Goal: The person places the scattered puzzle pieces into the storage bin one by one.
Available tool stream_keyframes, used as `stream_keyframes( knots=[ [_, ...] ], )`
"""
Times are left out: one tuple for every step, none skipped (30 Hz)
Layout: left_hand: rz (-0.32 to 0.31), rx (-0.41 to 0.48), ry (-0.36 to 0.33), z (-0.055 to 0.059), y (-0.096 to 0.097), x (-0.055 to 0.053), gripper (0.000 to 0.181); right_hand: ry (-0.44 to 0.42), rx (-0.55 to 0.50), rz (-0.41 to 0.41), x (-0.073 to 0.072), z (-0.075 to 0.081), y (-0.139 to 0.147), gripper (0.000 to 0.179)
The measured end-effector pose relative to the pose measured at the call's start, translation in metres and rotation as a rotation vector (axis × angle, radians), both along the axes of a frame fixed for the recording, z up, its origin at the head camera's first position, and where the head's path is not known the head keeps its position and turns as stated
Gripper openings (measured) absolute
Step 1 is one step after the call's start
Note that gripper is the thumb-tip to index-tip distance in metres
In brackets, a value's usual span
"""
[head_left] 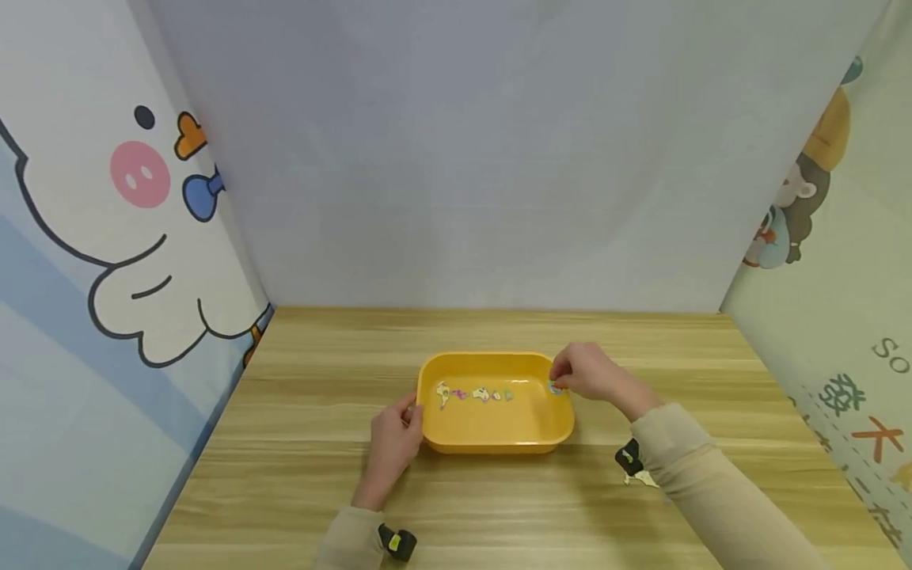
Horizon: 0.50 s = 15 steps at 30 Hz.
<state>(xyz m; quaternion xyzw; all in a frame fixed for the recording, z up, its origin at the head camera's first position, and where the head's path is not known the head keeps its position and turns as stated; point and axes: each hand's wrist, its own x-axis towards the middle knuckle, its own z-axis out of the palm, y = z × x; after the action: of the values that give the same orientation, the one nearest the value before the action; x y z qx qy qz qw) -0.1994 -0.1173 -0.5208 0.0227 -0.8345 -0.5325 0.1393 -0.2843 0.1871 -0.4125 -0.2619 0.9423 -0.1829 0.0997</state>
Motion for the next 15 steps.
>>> stream_keyframes(
  knots=[
    [0.003,-0.001,0.002,0.000,0.000,0.000,0.030,-0.002,0.007,0.000,-0.001,-0.001,-0.002,0.005],
    [0.006,0.000,-0.003,0.000,0.000,0.000,0.030,-0.008,0.013,-0.008,-0.002,-0.001,-0.004,0.005],
    [0.006,0.000,-0.002,0.000,0.000,0.000,0.030,-0.010,0.019,-0.005,-0.003,-0.002,-0.006,0.004],
    [0.005,0.001,-0.001,0.000,0.000,0.000,0.030,-0.013,0.023,-0.005,-0.004,-0.002,-0.008,0.004],
    [0.003,0.003,-0.005,-0.001,0.000,0.000,0.030,-0.018,0.026,-0.009,-0.005,-0.003,-0.010,0.005],
    [0.002,0.003,-0.005,-0.001,-0.001,0.000,0.030,-0.024,0.028,-0.011,-0.005,-0.003,-0.011,0.005],
    [-0.001,0.002,-0.006,-0.001,-0.001,0.000,0.030,-0.025,0.032,-0.009,-0.006,-0.004,-0.013,0.005],
    [-0.003,0.000,-0.007,-0.002,-0.001,-0.001,0.030,-0.025,0.033,-0.004,-0.006,-0.005,-0.014,0.006],
    [-0.003,-0.003,-0.004,-0.002,-0.001,-0.001,0.030,-0.023,0.036,0.004,-0.007,-0.005,-0.016,0.006],
    [-0.003,-0.006,-0.005,-0.002,-0.001,-0.001,0.030,-0.017,0.039,0.013,-0.007,-0.006,-0.017,0.007],
    [-0.001,-0.009,-0.006,-0.002,-0.001,0.000,0.030,-0.009,0.044,0.022,-0.007,-0.007,-0.018,0.007],
    [0.001,-0.014,-0.002,-0.002,-0.001,0.000,0.029,-0.001,0.050,0.030,-0.007,-0.008,-0.019,0.008],
    [0.002,-0.018,0.001,-0.002,0.000,0.000,0.029,0.009,0.056,0.041,-0.008,-0.009,-0.020,0.009],
    [0.003,-0.020,0.008,-0.002,0.000,0.000,0.029,0.013,0.064,0.047,-0.008,-0.010,-0.021,0.009],
    [0.005,-0.023,0.014,-0.002,0.000,0.000,0.029,0.014,0.070,0.054,-0.008,-0.010,-0.022,0.010]
  ],
)
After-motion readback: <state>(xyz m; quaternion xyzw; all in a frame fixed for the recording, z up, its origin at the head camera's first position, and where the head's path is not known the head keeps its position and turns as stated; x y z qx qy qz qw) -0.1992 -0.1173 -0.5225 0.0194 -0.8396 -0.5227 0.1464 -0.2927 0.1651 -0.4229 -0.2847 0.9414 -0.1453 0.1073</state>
